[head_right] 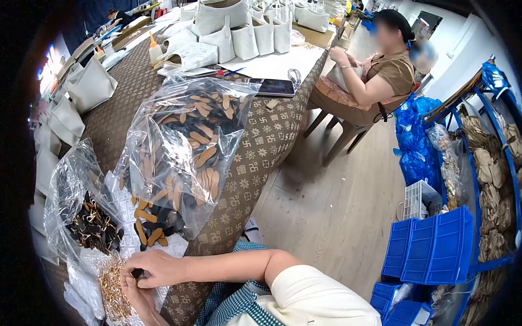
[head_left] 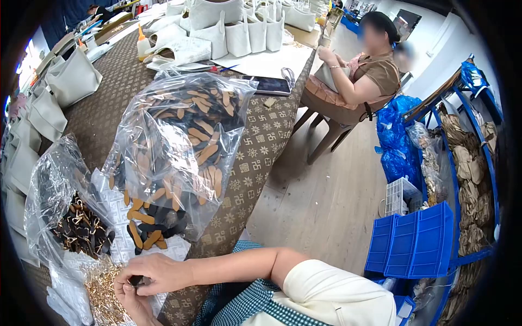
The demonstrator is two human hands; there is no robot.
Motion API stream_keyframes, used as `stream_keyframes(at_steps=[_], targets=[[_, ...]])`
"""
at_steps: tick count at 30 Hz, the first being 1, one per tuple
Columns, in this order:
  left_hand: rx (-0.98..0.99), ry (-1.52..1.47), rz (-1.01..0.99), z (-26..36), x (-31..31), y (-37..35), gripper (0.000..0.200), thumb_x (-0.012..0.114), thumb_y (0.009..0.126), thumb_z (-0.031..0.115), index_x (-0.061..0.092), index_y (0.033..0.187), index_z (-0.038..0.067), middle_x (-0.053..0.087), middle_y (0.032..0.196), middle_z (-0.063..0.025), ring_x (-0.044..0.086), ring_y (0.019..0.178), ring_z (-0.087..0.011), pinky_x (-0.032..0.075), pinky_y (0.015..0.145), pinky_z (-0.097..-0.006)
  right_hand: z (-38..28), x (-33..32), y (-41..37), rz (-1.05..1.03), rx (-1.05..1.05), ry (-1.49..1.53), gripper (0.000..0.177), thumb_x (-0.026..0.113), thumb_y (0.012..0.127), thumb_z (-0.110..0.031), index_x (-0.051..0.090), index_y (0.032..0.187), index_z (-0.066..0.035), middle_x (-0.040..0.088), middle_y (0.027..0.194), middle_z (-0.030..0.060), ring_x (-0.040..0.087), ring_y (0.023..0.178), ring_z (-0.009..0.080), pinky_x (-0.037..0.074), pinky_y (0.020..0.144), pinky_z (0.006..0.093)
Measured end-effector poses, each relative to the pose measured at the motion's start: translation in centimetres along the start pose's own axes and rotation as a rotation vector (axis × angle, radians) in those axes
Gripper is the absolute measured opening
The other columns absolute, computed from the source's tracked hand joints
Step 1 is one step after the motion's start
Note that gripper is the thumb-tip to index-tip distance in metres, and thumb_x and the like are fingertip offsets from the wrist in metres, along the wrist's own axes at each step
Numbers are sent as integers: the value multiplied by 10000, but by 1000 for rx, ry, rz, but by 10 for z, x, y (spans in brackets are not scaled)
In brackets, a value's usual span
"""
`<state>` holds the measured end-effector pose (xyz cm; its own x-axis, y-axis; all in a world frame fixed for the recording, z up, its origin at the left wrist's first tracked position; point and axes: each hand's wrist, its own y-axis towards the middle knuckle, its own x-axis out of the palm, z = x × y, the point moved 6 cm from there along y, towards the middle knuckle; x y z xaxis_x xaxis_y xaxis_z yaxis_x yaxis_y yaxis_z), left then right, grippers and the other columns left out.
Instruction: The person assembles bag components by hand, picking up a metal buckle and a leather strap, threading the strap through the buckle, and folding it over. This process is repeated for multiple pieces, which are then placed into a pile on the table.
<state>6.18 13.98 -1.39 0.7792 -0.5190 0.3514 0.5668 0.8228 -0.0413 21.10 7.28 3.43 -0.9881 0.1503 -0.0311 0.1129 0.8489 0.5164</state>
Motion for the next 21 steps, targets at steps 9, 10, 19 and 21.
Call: stream_keyframes(at_steps=[9, 10, 19, 21], targets=[[14, 152, 60, 23, 43, -4, 275, 666, 933, 271, 560, 951, 18, 613, 891, -68, 589, 821, -126, 490, 764, -273, 8, 2, -1, 39, 115, -78, 215, 675, 760, -157, 520, 869, -54, 580, 766, 106, 601, 713, 331, 437, 598, 420], [9, 169, 63, 24, 45, -4, 258, 656, 938, 256, 554, 938, 19, 611, 894, -69, 587, 826, -127, 488, 769, -274, 7, 3, -1, 49, 78, -76, 208, 671, 762, -139, 520, 882, -63, 569, 759, 99, 594, 694, 321, 433, 582, 408], [12, 145, 34, 23, 40, -6, 241, 623, 958, 216, 485, 842, 56, 591, 882, -52, 553, 825, -107, 467, 789, -267, 11, 7, -4, 12, 99, -70, 248, 646, 722, -91, 493, 916, -74, 553, 767, 98, 587, 686, 328, 427, 563, 418], [24, 109, -25, 10, 16, -1, 237, 618, 964, 222, 490, 848, 59, 588, 881, -45, 542, 815, -100, 456, 780, -258, 11, 7, -4, 13, 90, -75, 262, 643, 717, -91, 488, 928, -75, 551, 775, 98, 583, 682, 333, 429, 566, 425]])
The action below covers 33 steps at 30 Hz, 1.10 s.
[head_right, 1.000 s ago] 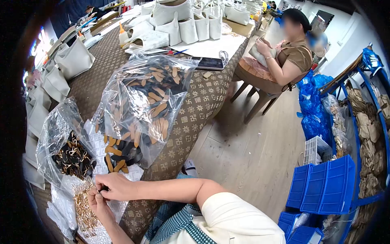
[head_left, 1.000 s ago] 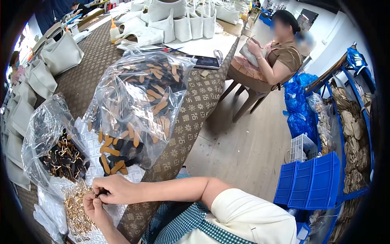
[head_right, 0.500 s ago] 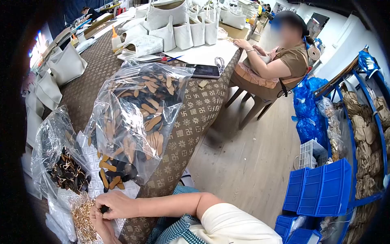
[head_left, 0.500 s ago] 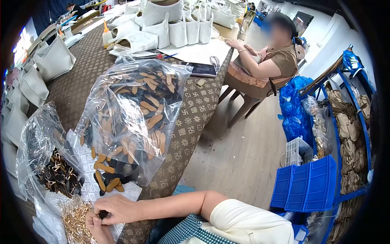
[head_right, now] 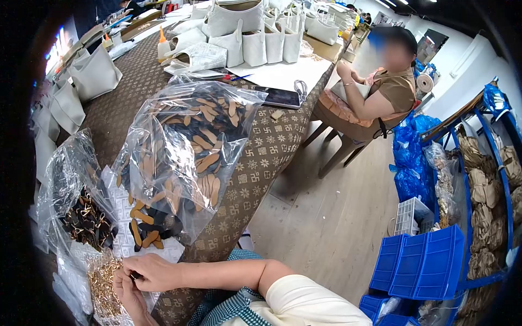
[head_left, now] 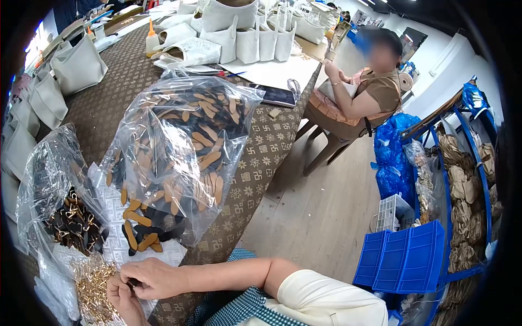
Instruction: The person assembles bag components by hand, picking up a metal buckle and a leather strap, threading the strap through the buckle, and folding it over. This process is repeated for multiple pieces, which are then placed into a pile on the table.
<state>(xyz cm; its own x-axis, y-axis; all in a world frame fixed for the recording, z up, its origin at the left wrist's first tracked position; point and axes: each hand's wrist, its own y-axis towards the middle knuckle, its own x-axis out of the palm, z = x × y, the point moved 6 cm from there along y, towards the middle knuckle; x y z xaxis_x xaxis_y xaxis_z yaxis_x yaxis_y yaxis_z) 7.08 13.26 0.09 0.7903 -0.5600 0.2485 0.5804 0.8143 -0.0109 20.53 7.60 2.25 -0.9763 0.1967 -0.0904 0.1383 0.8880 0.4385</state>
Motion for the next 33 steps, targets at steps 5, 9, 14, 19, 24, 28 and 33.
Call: stream_keyframes(at_steps=[5, 9, 14, 19, 24, 28, 33], targets=[[17, -3, 79, -7, -16, 0, 193, 612, 950, 144, 476, 840, 63, 537, 844, -22, 500, 768, -86, 436, 721, -240, -1, 1, -3, 61, -82, -175, 353, 699, 725, -138, 499, 1004, -56, 546, 883, 107, 579, 825, 321, 449, 633, 422], [0, -51, 158, -7, -17, -1, 98, 566, 964, 105, 500, 906, 60, 571, 874, -31, 549, 739, -88, 479, 665, -217, -33, -20, -3, 213, -242, -319, 697, 751, 748, -209, 445, 1345, -17, 577, 1082, 126, 552, 1021, 352, 454, 850, 402], [-39, 3, 241, -6, -24, -3, 71, 547, 967, 75, 530, 1029, 46, 568, 951, -30, 543, 656, -84, 480, 613, -208, -98, -145, -37, 646, -386, -212, 556, 654, 877, -176, 440, 1360, -4, 591, 1155, 127, 566, 1009, 255, 454, 894, 367], [-42, 38, 228, -13, -29, -3, 89, 512, 961, 18, 532, 1047, 31, 575, 954, -45, 553, 682, -84, 460, 635, -208, -101, -193, -68, 944, -342, -72, 487, 549, 937, -109, 386, 1386, -14, 558, 1194, 133, 552, 941, 193, 457, 851, 319], [-59, -35, 154, -9, -24, 2, 93, 566, 945, 34, 574, 1036, 51, 609, 831, -20, 458, 605, -52, 369, 542, -172, -64, -91, -50, 361, -244, -209, 337, 665, 832, -4, 612, 1164, 20, 616, 1102, 169, 592, 902, 254, 480, 777, 336], [-57, 42, 367, 2, -20, -3, 131, 554, 881, -42, 585, 959, 59, 591, 832, -24, 505, 604, -75, 389, 512, -207, -37, -62, -41, 280, -245, -256, 259, 683, 793, 13, 669, 1051, -5, 657, 973, 142, 618, 801, 269, 505, 680, 336], [-55, 50, 322, 36, -13, 6, 66, 575, 892, -17, 589, 955, 1, 631, 807, -72, 626, 670, -134, 528, 592, -268, -23, -64, -44, 326, -112, -165, 146, 650, 836, 47, 653, 975, 3, 653, 903, 115, 600, 736, 204, 488, 659, 279]])
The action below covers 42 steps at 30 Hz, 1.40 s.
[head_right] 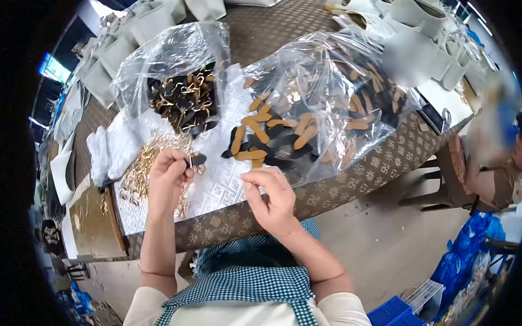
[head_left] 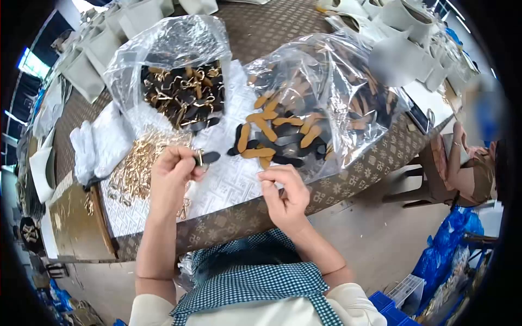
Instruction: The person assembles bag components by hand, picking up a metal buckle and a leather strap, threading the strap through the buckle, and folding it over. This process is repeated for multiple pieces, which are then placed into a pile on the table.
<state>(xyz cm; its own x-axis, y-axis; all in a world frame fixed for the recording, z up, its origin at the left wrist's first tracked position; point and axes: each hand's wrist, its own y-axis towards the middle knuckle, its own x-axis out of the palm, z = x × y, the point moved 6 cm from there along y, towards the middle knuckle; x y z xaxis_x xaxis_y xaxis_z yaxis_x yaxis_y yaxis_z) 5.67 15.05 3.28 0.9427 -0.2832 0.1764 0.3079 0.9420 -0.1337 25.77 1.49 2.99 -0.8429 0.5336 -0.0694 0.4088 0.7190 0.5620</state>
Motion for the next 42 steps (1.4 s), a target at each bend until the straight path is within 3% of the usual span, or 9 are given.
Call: stream_keyframes(at_steps=[9, 14, 17, 23, 24, 27, 30, 33, 42], targets=[[518, 287, 128, 87, -24, 31, 452, 552, 959, 36, 432, 1387, -47, 518, 1364, -143, 456, 1328, -233, 398, 1054, -299, 6, 0, 29, -49, -168, -405, 240, 705, 753, 58, 673, 972, -33, 635, 881, 89, 610, 733, 213, 511, 644, 302], [440, 341, 107, 22, -50, 6, 198, 532, 988, 93, 637, 1123, -7, 601, 1257, -104, 593, 1043, -132, 494, 875, -262, -53, -70, 46, 222, -130, -162, 381, 627, 891, 0, 545, 1260, 48, 652, 912, 61, 530, 662, 74, 446, 607, 218], [427, 219, 185, 4, -78, -2, 189, 534, 1003, 125, 632, 1112, 6, 652, 1023, -43, 602, 905, -95, 495, 791, -236, -52, -157, 54, 564, -236, 65, 677, 583, 971, -112, 206, 1519, 11, 609, 835, 49, 507, 623, 62, 403, 524, 170], [432, 296, 157, 10, -85, -19, 179, 526, 1007, 123, 638, 1089, 11, 631, 905, -23, 551, 791, -72, 459, 725, -230, -40, -318, 19, 898, 21, -32, 828, 584, 968, -112, -6, 1540, -8, 590, 802, 47, 437, 547, 57, 407, 487, 230], [428, 352, 150, 12, -81, -23, 172, 526, 1005, 116, 641, 1080, 13, 626, 888, -21, 547, 787, -74, 454, 721, -231, -54, -313, 18, 943, 7, -115, 711, 578, 965, -99, 151, 1519, 31, 596, 814, 35, 435, 558, 52, 404, 505, 215], [430, 433, 47, 9, -65, -31, 112, 541, 958, 16, 629, 1027, 9, 627, 909, -26, 572, 794, -92, 467, 724, -213, -46, -253, 30, 687, 47, -82, 268, 567, 971, -87, 581, 1215, 24, 599, 836, -9, 457, 623, 35, 394, 566, 180], [392, 435, 119, 5, -58, -44, 119, 570, 928, -30, 619, 1030, 7, 620, 936, -30, 567, 803, -81, 455, 727, -215, -16, -134, 18, 247, 276, -45, 118, 641, 907, -8, 646, 1025, 1, 618, 851, 2, 530, 691, 47, 421, 599, 182], [474, 749, 171, 15, -52, -54, 75, 648, 863, -18, 663, 933, 2, 614, 816, -39, 582, 774, -109, 468, 701, -236, -36, -33, 18, -258, 17, -278, 129, 681, 804, 36, 672, 914, -29, 636, 837, 88, 629, 682, 168, 497, 586, 271], [672, 1224, 30, 13, -7, -35, 199, 741, 768, 119, 708, 960, 77, 600, 911, -67, 550, 917, -265, 436, 810, -398, 19, 21, 35, -356, -115, -855, 195, 729, 764, -119, 656, 944, -93, 542, 947, 43, 545, 920, 236, 512, 743, 354]])
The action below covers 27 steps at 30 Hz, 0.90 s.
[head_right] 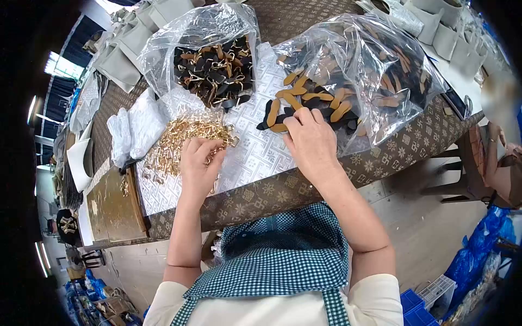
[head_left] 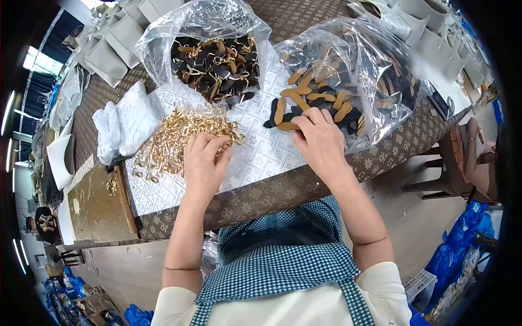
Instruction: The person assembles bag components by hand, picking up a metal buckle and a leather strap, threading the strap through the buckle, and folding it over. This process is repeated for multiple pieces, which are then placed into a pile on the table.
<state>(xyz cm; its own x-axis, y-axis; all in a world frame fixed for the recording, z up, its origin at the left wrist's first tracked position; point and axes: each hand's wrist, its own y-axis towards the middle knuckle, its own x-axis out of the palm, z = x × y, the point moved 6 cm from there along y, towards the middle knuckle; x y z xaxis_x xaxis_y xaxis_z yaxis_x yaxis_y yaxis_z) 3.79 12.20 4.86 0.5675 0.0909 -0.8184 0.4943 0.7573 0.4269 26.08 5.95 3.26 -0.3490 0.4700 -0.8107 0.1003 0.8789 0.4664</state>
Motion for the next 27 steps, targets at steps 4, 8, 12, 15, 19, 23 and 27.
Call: stream_keyframes(at_steps=[4, 8, 12, 15, 19, 23, 27], targets=[[86, 167, -78, 4, 19, 18, 207, 734, 761, 182, 713, 949, 100, 571, 946, -63, 530, 970, -264, 404, 849, -416, 1, 3, 0, -13, -23, -13, 155, 724, 775, -134, 658, 908, -91, 540, 941, 44, 548, 913, 233, 509, 742, 358], [129, 134, -209, 6, 23, 29, 200, 727, 756, 181, 695, 935, 97, 570, 961, -93, 530, 972, -293, 412, 869, -413, 0, 7, 3, -32, -34, -27, 124, 717, 770, -157, 663, 862, -93, 548, 930, 47, 553, 919, 239, 498, 748, 370], [111, 36, -271, -3, 32, 39, 152, 697, 727, 115, 599, 824, 51, 558, 934, -110, 523, 937, -311, 410, 829, -431, -2, 9, 7, -32, -125, -110, 124, 662, 725, -132, 641, 834, -78, 570, 935, 65, 527, 969, 252, 459, 772, 361], [89, -32, -290, -1, 35, 39, 168, 702, 713, 85, 580, 822, 46, 560, 932, -116, 512, 962, -324, 388, 873, -445, -8, 3, 6, 57, -136, -107, 174, 628, 703, -117, 622, 870, -68, 564, 954, 77, 505, 978, 263, 426, 842, 362], [86, -541, -87, 12, 29, 32, 218, 685, 740, -73, 551, 864, 45, 617, 907, -79, 577, 837, -205, 465, 770, -329, -18, -7, -7, 252, -22, 413, 232, 669, 732, 3, 547, 921, -51, 586, 897, 96, 597, 865, 283, 503, 720, 372], [-374, -1055, -81, -7, 36, 21, 171, 631, 898, -11, 578, 1058, 18, 576, 893, -6, 526, 753, -51, 447, 638, -185, -37, 0, -12, 149, 108, 699, 168, 639, 859, -65, 598, 1019, -35, 638, 808, 109, 650, 736, 284, 495, 600, 373], [-449, -1120, -149, -13, 46, 13, 229, 642, 937, 101, 624, 1141, -2, 621, 888, -4, 506, 667, -53, 426, 584, -197, -45, 10, -10, 177, 102, 763, 209, 594, 936, -167, 669, 1095, -53, 628, 857, 129, 632, 754, 300, 490, 634, 380]])
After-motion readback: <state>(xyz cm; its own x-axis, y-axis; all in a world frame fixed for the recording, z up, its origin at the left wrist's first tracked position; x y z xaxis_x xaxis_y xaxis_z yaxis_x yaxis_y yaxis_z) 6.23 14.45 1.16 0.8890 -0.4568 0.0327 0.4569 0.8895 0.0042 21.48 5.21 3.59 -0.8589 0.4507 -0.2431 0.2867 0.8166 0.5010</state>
